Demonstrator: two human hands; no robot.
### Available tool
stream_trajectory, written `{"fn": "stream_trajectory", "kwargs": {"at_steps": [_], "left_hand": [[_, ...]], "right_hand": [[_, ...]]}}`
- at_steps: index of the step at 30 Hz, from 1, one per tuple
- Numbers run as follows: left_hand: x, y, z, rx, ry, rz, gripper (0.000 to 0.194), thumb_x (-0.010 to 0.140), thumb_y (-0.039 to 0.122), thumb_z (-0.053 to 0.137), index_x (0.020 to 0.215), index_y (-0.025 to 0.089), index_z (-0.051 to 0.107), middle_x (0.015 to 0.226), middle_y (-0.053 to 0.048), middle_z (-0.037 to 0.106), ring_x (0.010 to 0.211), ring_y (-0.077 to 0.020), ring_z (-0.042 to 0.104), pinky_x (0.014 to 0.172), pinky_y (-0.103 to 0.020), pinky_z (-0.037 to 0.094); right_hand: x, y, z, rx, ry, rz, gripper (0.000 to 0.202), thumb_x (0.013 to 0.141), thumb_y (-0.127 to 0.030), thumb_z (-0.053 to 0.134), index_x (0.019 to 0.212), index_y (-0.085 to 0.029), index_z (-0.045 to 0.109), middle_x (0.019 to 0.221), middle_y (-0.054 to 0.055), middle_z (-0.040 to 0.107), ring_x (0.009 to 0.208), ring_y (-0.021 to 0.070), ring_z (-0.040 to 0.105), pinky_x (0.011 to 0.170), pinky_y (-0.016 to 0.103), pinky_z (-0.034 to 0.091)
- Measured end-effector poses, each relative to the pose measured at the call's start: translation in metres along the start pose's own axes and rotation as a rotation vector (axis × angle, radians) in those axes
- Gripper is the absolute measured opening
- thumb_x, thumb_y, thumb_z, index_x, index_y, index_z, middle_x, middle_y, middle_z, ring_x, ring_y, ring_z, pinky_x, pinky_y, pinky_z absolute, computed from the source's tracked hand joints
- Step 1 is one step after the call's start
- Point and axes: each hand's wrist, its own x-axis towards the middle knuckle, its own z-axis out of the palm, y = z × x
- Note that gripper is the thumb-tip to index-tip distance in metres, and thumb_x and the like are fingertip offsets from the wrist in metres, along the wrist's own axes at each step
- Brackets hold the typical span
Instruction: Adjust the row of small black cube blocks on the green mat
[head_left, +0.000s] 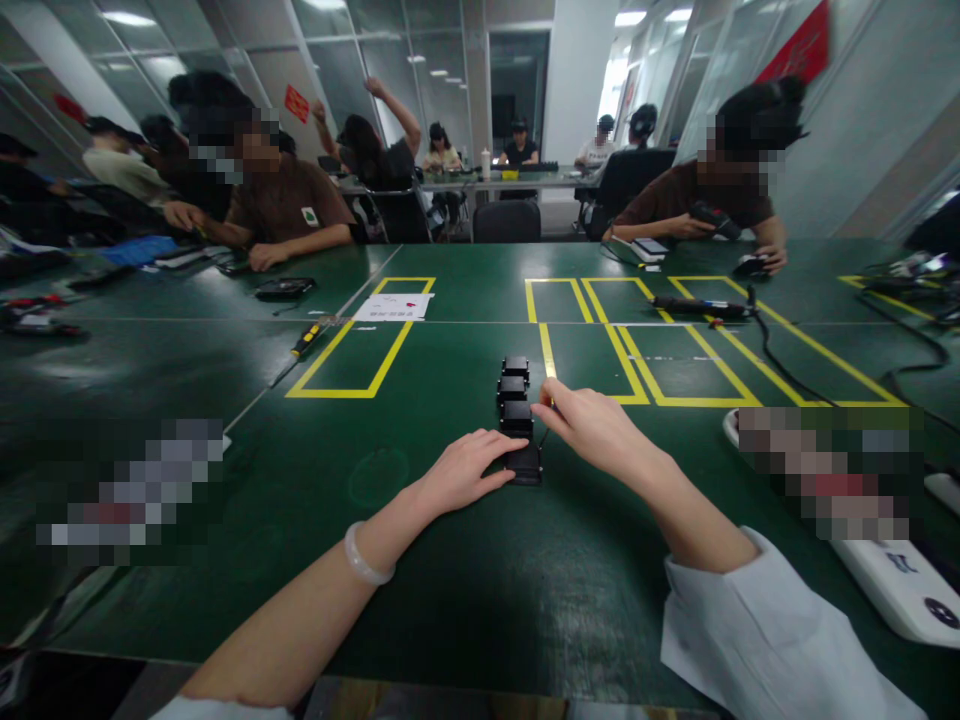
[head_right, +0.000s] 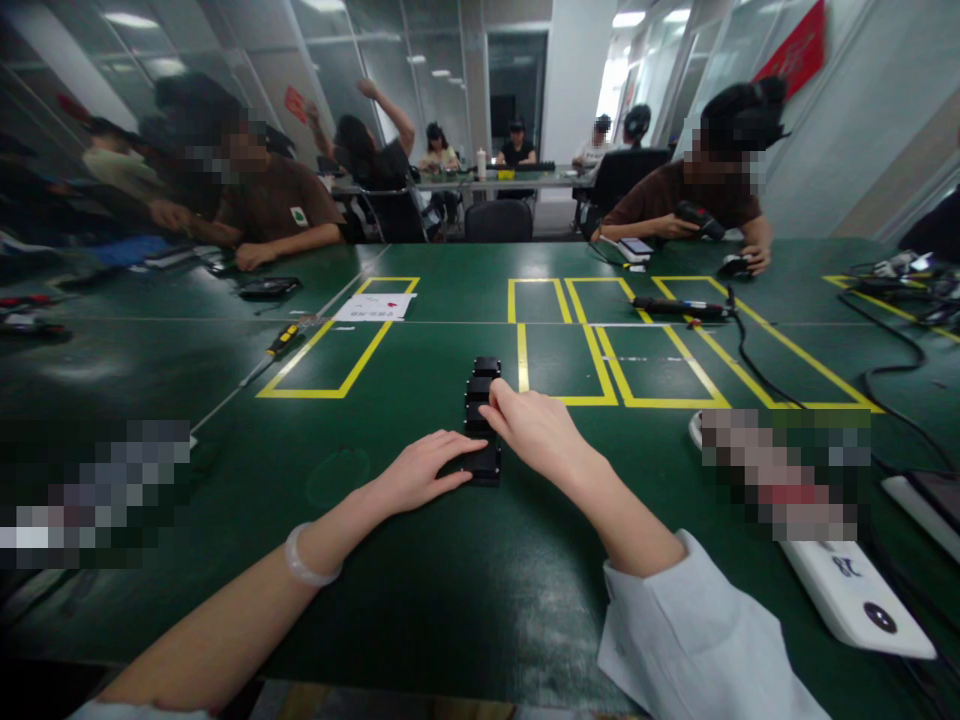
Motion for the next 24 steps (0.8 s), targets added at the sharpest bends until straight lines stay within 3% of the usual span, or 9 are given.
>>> {"fn": "stream_trajectory", "kwargs": {"at_steps": [10, 17, 24], "left_hand": [[-0.0004, -0.0013, -0.0002, 0.0, 0.009, 0.004, 0.043, 0.094, 0.033, 0.052, 0.135, 0.028, 0.042, 0.12, -0.005, 0.059, 0.104, -0.0206, 0.055, 0.091, -0.035, 0.044], [0.0, -0.0003, -0.0001, 0.003, 0.003, 0.002, 0.042, 0.094, 0.033, 0.052, 0.135, 0.027, 0.043, 0.12, -0.005, 0.058, 0.106, -0.0209, 0.054, 0.092, -0.035, 0.044], [0.0, -0.0004, -0.0008, -0.001, -0.001, 0.001, 0.043, 0.094, 0.032, 0.052, 0.135, 0.027, 0.043, 0.12, -0.005, 0.059, 0.105, -0.0211, 0.054, 0.091, -0.035, 0.044]], "right_hand": [[-0.0005, -0.002, -0.0024, 0.009, -0.015, 0.013, 0.015, 0.094, -0.027, 0.035, 0.101, -0.02, 0.046, 0.077, 0.003, 0.064, 0.064, 0.0151, 0.057, 0.055, 0.024, 0.026], [0.0015, 0.0005, 0.0017, -0.03, -0.006, 0.035, 0.023, 0.096, -0.039, 0.033, 0.098, -0.021, 0.048, 0.078, 0.004, 0.065, 0.068, 0.0175, 0.059, 0.055, 0.024, 0.025], [0.001, -0.0005, -0.0004, 0.003, -0.009, 0.028, 0.017, 0.093, -0.028, 0.035, 0.102, -0.02, 0.047, 0.076, 0.004, 0.064, 0.063, 0.0148, 0.055, 0.053, 0.024, 0.024]]}}
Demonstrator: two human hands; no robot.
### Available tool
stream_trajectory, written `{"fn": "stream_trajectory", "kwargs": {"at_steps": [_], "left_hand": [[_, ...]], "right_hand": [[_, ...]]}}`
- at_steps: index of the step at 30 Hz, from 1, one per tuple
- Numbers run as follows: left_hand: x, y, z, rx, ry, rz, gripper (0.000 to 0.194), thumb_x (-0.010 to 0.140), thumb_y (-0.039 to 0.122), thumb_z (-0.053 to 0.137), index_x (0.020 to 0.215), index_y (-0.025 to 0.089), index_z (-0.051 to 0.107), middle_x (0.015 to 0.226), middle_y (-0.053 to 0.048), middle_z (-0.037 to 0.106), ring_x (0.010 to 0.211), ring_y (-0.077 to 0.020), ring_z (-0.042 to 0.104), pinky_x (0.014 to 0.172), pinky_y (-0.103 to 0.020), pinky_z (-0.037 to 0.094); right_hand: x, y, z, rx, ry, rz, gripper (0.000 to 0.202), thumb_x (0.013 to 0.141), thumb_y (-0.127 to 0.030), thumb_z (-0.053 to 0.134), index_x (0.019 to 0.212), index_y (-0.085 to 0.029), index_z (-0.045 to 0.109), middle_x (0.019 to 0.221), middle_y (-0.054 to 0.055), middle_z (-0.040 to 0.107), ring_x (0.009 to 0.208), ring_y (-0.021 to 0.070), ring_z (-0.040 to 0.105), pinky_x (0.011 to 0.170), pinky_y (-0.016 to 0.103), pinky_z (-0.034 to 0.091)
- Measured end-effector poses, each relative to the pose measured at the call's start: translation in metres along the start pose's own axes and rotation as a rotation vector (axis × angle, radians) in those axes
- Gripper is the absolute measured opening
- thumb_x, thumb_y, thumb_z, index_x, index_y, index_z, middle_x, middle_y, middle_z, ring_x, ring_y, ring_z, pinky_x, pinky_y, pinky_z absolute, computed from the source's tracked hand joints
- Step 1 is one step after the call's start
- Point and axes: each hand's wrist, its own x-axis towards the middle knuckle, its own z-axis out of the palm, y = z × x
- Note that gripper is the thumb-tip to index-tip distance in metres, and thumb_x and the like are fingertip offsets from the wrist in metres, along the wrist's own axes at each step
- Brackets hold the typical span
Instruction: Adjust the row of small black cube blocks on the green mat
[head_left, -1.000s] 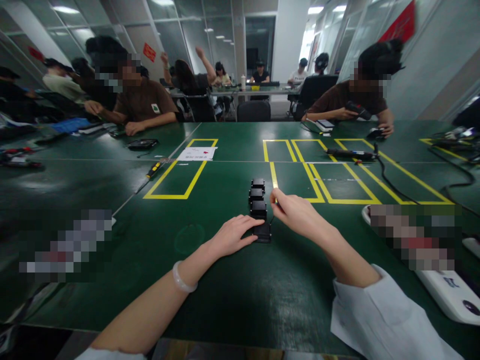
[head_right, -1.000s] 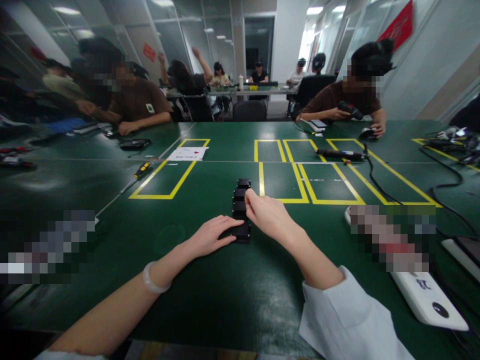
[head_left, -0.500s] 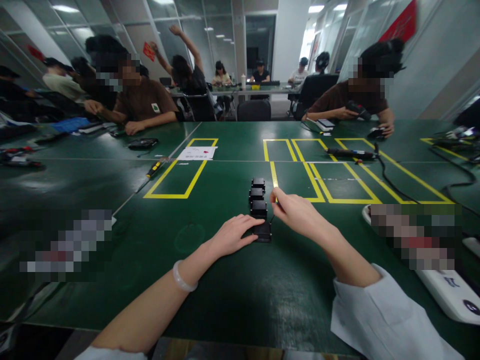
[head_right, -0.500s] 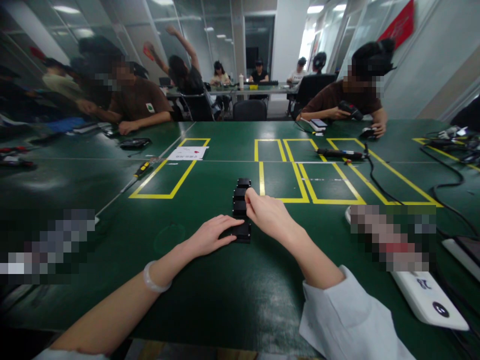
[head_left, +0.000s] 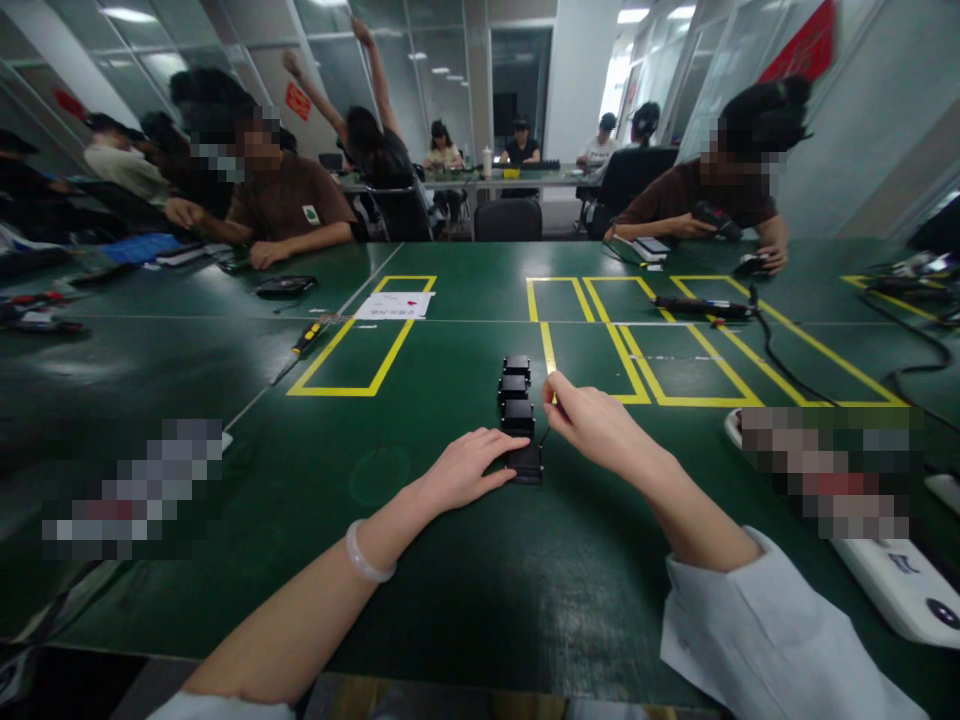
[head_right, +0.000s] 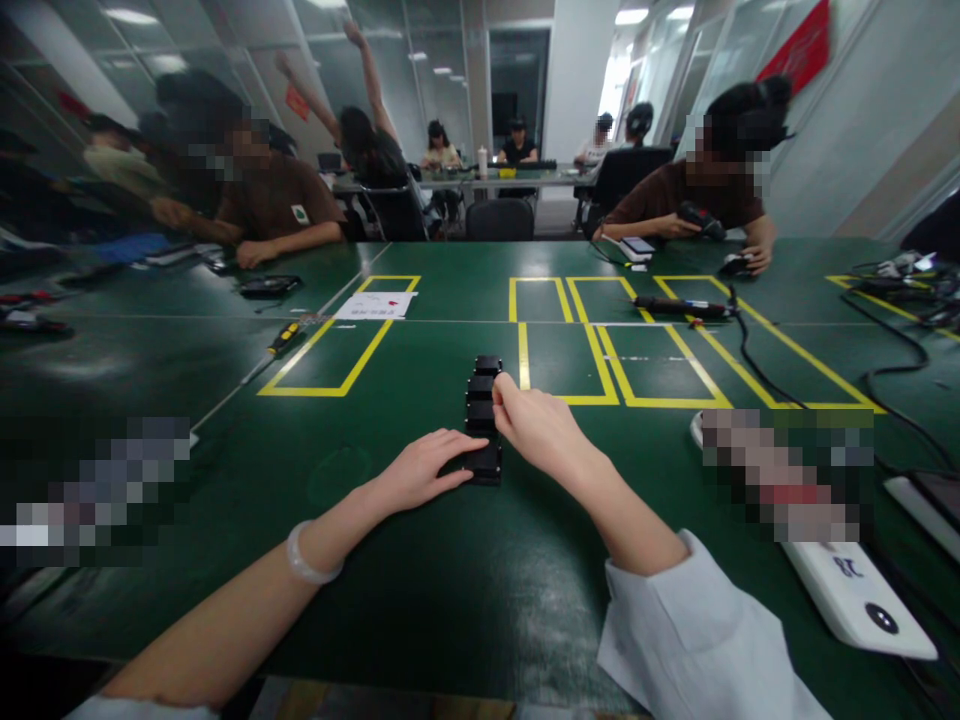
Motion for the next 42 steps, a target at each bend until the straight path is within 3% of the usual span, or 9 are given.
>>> {"fn": "stream_trajectory", "kwargs": {"at_steps": [9, 19, 24, 34, 39, 42], "left_hand": [[-0.0006, 0.0, 0.0008, 0.0, 0.008, 0.003, 0.042, 0.094, 0.033, 0.051, 0.135, 0.027, 0.043, 0.12, -0.005, 0.059, 0.105, -0.0206, 0.055, 0.091, -0.035, 0.044], [-0.0001, -0.0003, 0.0003, 0.007, 0.003, 0.0, 0.043, 0.094, 0.033, 0.052, 0.135, 0.028, 0.043, 0.12, -0.005, 0.058, 0.105, -0.0209, 0.054, 0.091, -0.035, 0.044], [-0.0001, -0.0005, 0.0018, 0.009, 0.007, 0.001, 0.042, 0.094, 0.034, 0.051, 0.135, 0.028, 0.043, 0.121, -0.005, 0.058, 0.106, -0.0214, 0.054, 0.091, -0.035, 0.044], [-0.0005, 0.0005, 0.0001, -0.001, 0.002, -0.002, 0.042, 0.094, 0.032, 0.052, 0.135, 0.028, 0.042, 0.12, -0.004, 0.058, 0.104, -0.021, 0.054, 0.09, -0.035, 0.044], [-0.0003, 0.0013, -0.001, 0.0, -0.001, -0.002, 0.042, 0.094, 0.031, 0.052, 0.135, 0.027, 0.042, 0.12, -0.005, 0.058, 0.104, -0.0212, 0.054, 0.09, -0.035, 0.044], [0.0, 0.001, -0.0004, 0.0, -0.004, -0.004, 0.042, 0.094, 0.031, 0.052, 0.135, 0.027, 0.042, 0.121, -0.004, 0.058, 0.105, -0.0211, 0.054, 0.09, -0.035, 0.044]], "right_hand": [[0.0015, 0.0024, 0.0022, -0.012, -0.001, 0.019, 0.02, 0.096, -0.036, 0.034, 0.098, -0.021, 0.047, 0.078, 0.004, 0.065, 0.066, 0.0166, 0.057, 0.053, 0.024, 0.025], [-0.0003, -0.0003, -0.0006, 0.025, 0.0, 0.024, 0.018, 0.093, -0.028, 0.035, 0.105, -0.02, 0.045, 0.077, 0.003, 0.064, 0.064, 0.0159, 0.056, 0.054, 0.025, 0.026], [0.0013, 0.0009, 0.0014, 0.004, 0.005, 0.043, 0.022, 0.095, -0.037, 0.034, 0.101, -0.021, 0.047, 0.077, 0.004, 0.065, 0.066, 0.0175, 0.058, 0.054, 0.025, 0.025], [0.0001, 0.0011, 0.0016, 0.016, 0.014, 0.019, 0.015, 0.092, -0.028, 0.037, 0.103, -0.021, 0.045, 0.077, 0.003, 0.064, 0.064, 0.0162, 0.057, 0.053, 0.024, 0.024], [0.0014, 0.0027, 0.0039, -0.004, 0.014, 0.029, 0.022, 0.095, -0.039, 0.035, 0.1, -0.021, 0.048, 0.077, 0.003, 0.065, 0.066, 0.0175, 0.058, 0.054, 0.025, 0.026], [0.0021, 0.0047, 0.0053, -0.02, 0.01, 0.014, 0.021, 0.096, -0.036, 0.034, 0.101, -0.021, 0.048, 0.077, 0.003, 0.065, 0.065, 0.0166, 0.058, 0.054, 0.025, 0.026]]}}
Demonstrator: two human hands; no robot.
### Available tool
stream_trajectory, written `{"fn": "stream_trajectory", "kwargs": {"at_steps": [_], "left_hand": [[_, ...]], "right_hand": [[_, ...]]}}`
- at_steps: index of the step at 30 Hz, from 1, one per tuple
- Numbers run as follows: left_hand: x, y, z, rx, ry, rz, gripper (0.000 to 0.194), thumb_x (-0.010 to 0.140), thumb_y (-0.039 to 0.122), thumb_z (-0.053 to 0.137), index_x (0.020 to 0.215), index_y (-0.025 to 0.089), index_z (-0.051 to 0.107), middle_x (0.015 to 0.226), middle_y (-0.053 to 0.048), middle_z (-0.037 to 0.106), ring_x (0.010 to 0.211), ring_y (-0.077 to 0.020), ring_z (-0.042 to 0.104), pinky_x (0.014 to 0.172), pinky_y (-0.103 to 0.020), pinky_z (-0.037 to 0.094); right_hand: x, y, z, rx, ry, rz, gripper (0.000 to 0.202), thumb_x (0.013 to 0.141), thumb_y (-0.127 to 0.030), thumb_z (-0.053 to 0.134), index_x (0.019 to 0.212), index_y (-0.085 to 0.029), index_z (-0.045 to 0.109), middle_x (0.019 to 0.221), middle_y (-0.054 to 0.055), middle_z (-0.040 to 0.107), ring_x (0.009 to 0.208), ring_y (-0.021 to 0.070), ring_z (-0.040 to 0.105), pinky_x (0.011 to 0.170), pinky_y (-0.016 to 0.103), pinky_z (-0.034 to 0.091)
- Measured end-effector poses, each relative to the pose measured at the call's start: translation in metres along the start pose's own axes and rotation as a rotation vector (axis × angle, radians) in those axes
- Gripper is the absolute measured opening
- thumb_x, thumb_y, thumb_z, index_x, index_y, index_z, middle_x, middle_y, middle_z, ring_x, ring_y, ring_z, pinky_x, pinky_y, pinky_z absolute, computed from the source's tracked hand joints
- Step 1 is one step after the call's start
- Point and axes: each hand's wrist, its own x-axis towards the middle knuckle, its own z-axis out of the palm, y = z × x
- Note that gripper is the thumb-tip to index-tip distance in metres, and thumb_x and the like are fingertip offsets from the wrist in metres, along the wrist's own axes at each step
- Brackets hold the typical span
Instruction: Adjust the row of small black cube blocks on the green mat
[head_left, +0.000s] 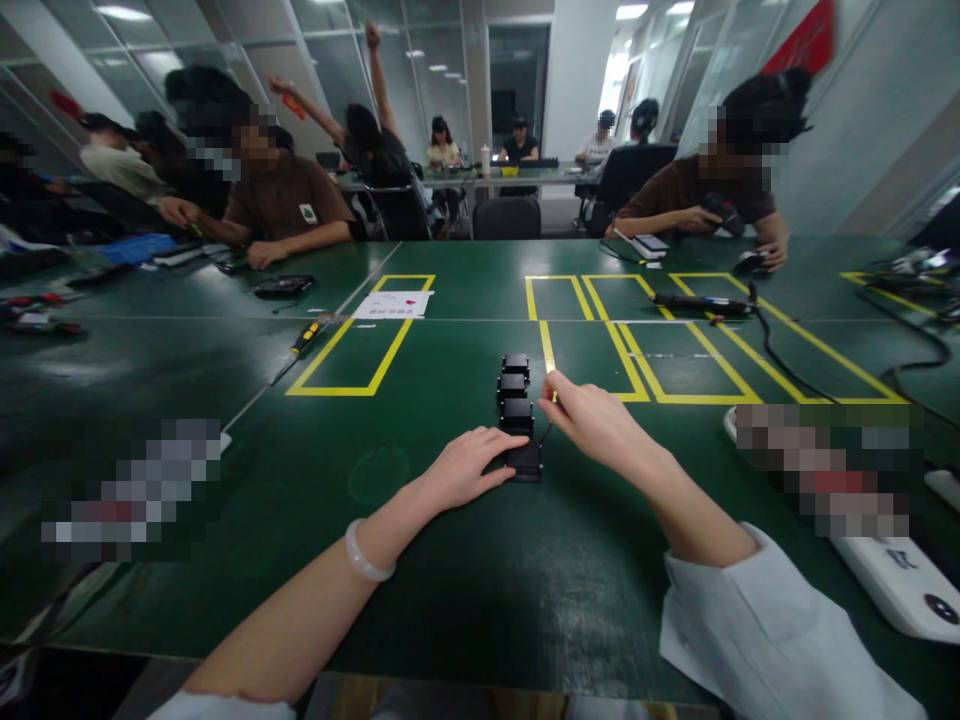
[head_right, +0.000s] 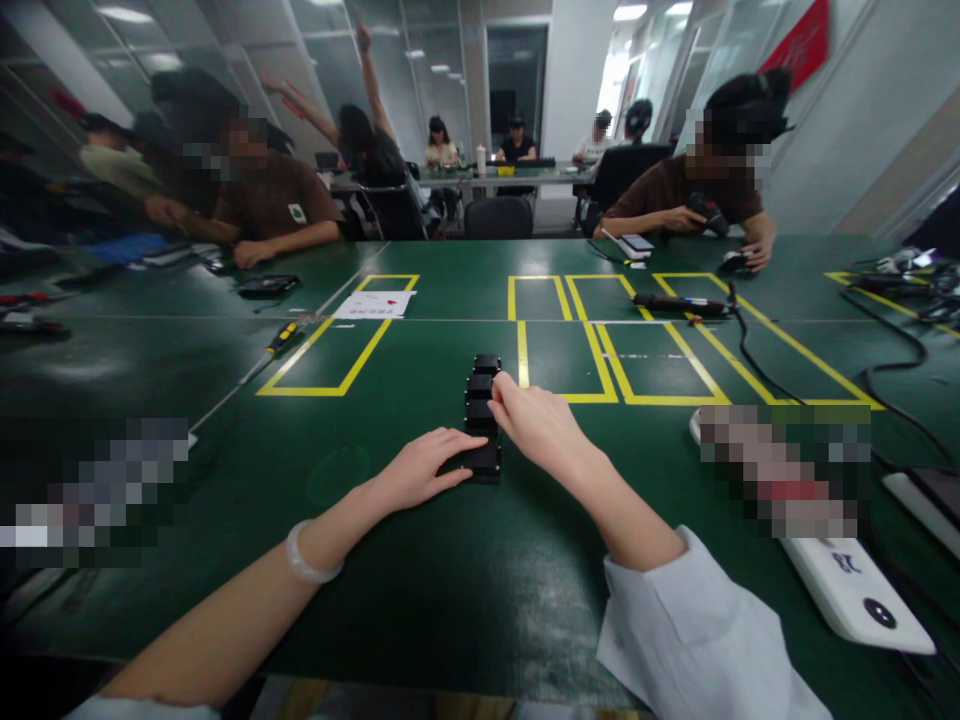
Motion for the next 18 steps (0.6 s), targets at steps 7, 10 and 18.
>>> {"fn": "stream_trajectory", "kwargs": {"at_steps": [7, 10, 18], "left_hand": [[-0.0007, -0.0021, 0.0023, 0.005, 0.007, 0.001, 0.043, 0.094, 0.032, 0.052, 0.135, 0.028, 0.042, 0.12, -0.004, 0.058, 0.105, -0.0214, 0.054, 0.091, -0.035, 0.044], [-0.0008, -0.0027, 0.0022, 0.006, 0.012, 0.008, 0.042, 0.094, 0.032, 0.052, 0.135, 0.027, 0.042, 0.12, -0.005, 0.058, 0.105, -0.0216, 0.054, 0.091, -0.035, 0.043], [-0.0005, -0.0027, 0.0024, 0.01, 0.009, 0.014, 0.043, 0.094, 0.033, 0.05, 0.136, 0.027, 0.042, 0.12, -0.005, 0.058, 0.105, -0.0223, 0.054, 0.091, -0.036, 0.044]], "right_hand": [[-0.0016, -0.0016, -0.0015, 0.019, 0.008, -0.006, 0.016, 0.092, -0.029, 0.038, 0.103, -0.02, 0.046, 0.078, 0.003, 0.065, 0.065, 0.0157, 0.057, 0.053, 0.025, 0.024], [-0.0013, -0.003, -0.0017, 0.014, 0.008, 0.012, 0.02, 0.094, -0.036, 0.036, 0.101, -0.021, 0.047, 0.077, 0.003, 0.065, 0.066, 0.0168, 0.058, 0.054, 0.025, 0.025], [-0.0014, -0.0043, -0.0045, -0.042, -0.005, 0.014, 0.019, 0.094, -0.029, 0.033, 0.103, -0.02, 0.048, 0.079, 0.004, 0.066, 0.064, 0.0164, 0.057, 0.054, 0.025, 0.024]]}}
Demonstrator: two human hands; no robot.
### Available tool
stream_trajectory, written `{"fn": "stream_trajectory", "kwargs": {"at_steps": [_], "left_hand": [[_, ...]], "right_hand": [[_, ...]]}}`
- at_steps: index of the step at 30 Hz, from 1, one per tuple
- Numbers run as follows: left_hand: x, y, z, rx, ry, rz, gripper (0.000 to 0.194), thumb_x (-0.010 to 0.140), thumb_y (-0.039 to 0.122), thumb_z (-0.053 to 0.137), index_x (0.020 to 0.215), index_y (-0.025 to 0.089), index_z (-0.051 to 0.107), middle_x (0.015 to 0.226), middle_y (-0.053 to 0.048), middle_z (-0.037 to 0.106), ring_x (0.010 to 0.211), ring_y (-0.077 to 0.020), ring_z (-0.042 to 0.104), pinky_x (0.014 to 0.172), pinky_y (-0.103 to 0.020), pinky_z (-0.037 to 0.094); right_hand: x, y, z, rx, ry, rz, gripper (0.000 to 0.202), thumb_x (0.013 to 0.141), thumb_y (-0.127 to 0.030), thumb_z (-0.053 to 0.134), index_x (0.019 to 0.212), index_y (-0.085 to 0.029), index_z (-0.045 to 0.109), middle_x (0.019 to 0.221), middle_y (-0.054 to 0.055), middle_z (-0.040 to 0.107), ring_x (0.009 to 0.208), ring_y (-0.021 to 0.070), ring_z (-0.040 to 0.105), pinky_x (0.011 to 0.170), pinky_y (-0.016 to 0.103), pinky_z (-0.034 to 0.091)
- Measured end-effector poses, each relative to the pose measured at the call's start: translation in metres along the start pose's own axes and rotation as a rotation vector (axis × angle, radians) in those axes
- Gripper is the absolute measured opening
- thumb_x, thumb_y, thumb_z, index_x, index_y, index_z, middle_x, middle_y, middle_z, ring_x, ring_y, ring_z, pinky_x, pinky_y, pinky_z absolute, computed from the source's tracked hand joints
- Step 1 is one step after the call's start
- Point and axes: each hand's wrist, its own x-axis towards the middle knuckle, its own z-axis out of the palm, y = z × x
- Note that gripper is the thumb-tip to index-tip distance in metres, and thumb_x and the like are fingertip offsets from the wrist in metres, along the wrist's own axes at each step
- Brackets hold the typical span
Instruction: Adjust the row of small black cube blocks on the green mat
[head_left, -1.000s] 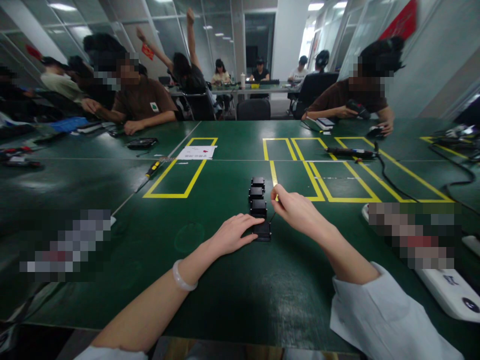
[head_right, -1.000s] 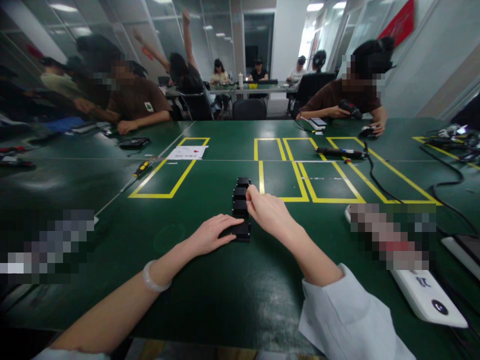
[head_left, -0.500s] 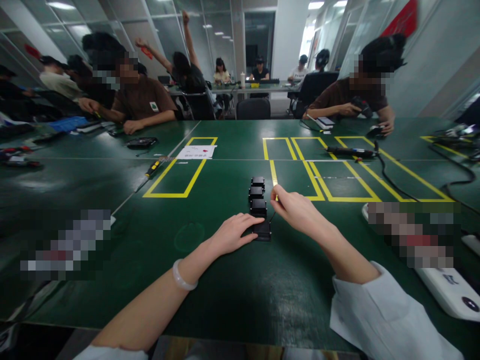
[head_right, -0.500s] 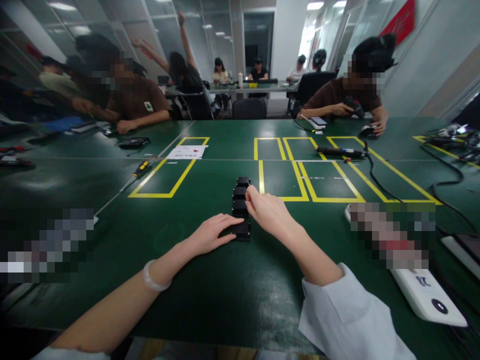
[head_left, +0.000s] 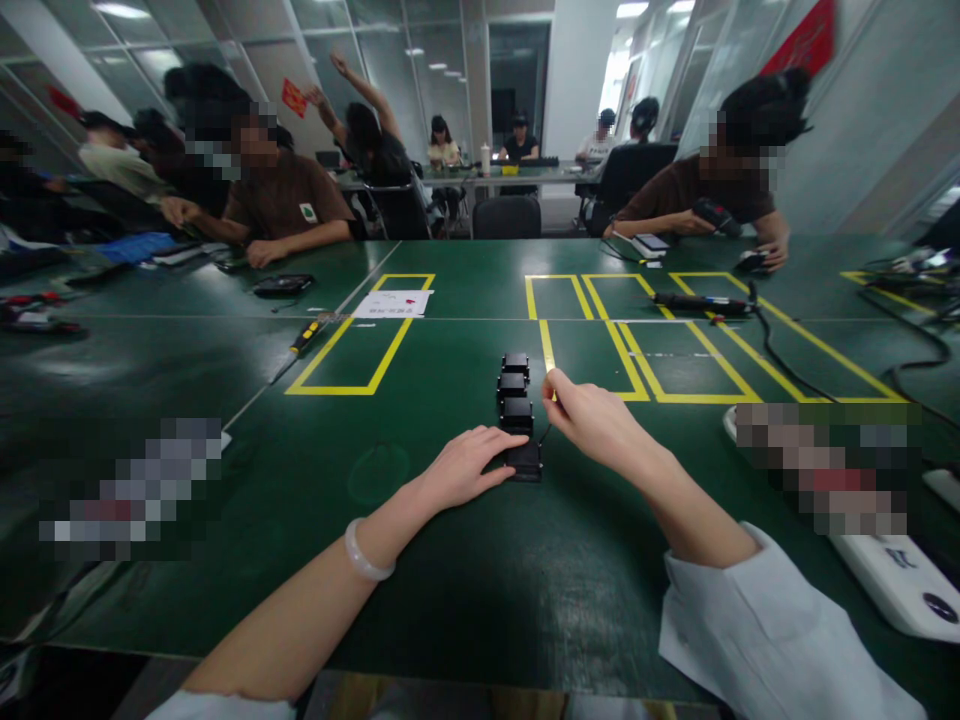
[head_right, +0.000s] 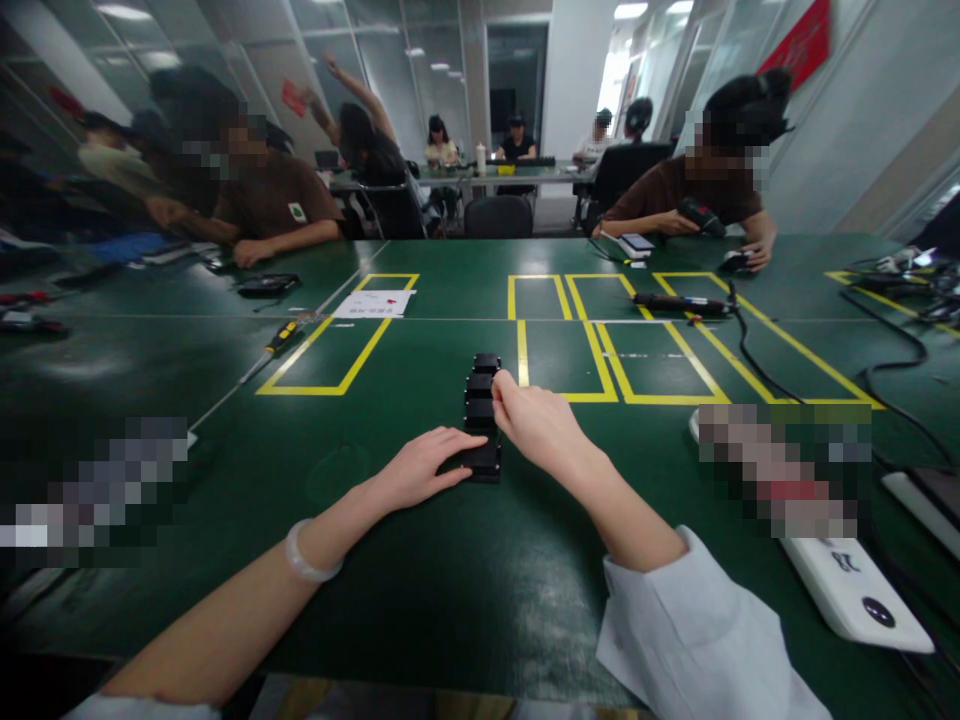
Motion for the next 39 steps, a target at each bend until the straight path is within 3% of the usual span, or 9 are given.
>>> {"fn": "stream_trajectory", "kwargs": {"at_steps": [11, 19, 25, 34, 39], "left_hand": [[-0.0003, 0.0013, -0.0016, 0.0, 0.003, -0.009, 0.042, 0.094, 0.032, 0.052, 0.134, 0.028, 0.043, 0.12, -0.004, 0.058, 0.105, -0.0212, 0.053, 0.09, -0.035, 0.044], [0.0003, 0.0007, -0.0001, -0.001, 0.004, -0.009, 0.042, 0.094, 0.033, 0.052, 0.135, 0.028, 0.043, 0.119, -0.004, 0.059, 0.104, -0.021, 0.054, 0.09, -0.035, 0.044], [0.0003, 0.0004, 0.0, -0.006, 0.008, -0.003, 0.042, 0.094, 0.034, 0.051, 0.135, 0.028, 0.043, 0.12, -0.005, 0.059, 0.104, -0.0212, 0.055, 0.09, -0.035, 0.044], [-0.0001, 0.0019, -0.0013, -0.003, 0.001, -0.014, 0.042, 0.094, 0.033, 0.051, 0.135, 0.028, 0.043, 0.12, -0.004, 0.059, 0.104, -0.0207, 0.055, 0.09, -0.035, 0.044], [-0.0003, 0.0015, -0.0007, -0.003, 0.005, -0.01, 0.041, 0.094, 0.033, 0.051, 0.134, 0.028, 0.043, 0.12, -0.004, 0.058, 0.105, -0.0208, 0.055, 0.09, -0.035, 0.044]], "right_hand": [[-0.0007, -0.0001, 0.0023, 0.014, 0.013, 0.006, 0.024, 0.096, -0.037, 0.031, 0.102, -0.021, 0.047, 0.077, 0.004, 0.066, 0.064, 0.0169, 0.058, 0.053, 0.025, 0.024], [-0.0021, -0.0024, -0.0027, 0.018, -0.003, -0.012, 0.019, 0.094, -0.028, 0.033, 0.103, -0.02, 0.047, 0.08, 0.004, 0.066, 0.065, 0.0159, 0.058, 0.055, 0.025, 0.025], [-0.0014, -0.0006, 0.0002, 0.014, 0.006, -0.01, 0.025, 0.096, -0.039, 0.032, 0.1, -0.021, 0.048, 0.077, 0.004, 0.065, 0.066, 0.0174, 0.059, 0.053, 0.025, 0.023], [-0.0018, -0.0004, -0.0017, 0.027, -0.009, -0.019, 0.019, 0.094, -0.028, 0.033, 0.102, -0.02, 0.048, 0.077, 0.004, 0.065, 0.062, 0.0144, 0.055, 0.053, 0.025, 0.024], [-0.0003, 0.0004, 0.0011, 0.032, 0.001, -0.011, 0.023, 0.096, -0.038, 0.031, 0.1, -0.021, 0.048, 0.077, 0.003, 0.065, 0.064, 0.0158, 0.057, 0.053, 0.025, 0.025]]}}
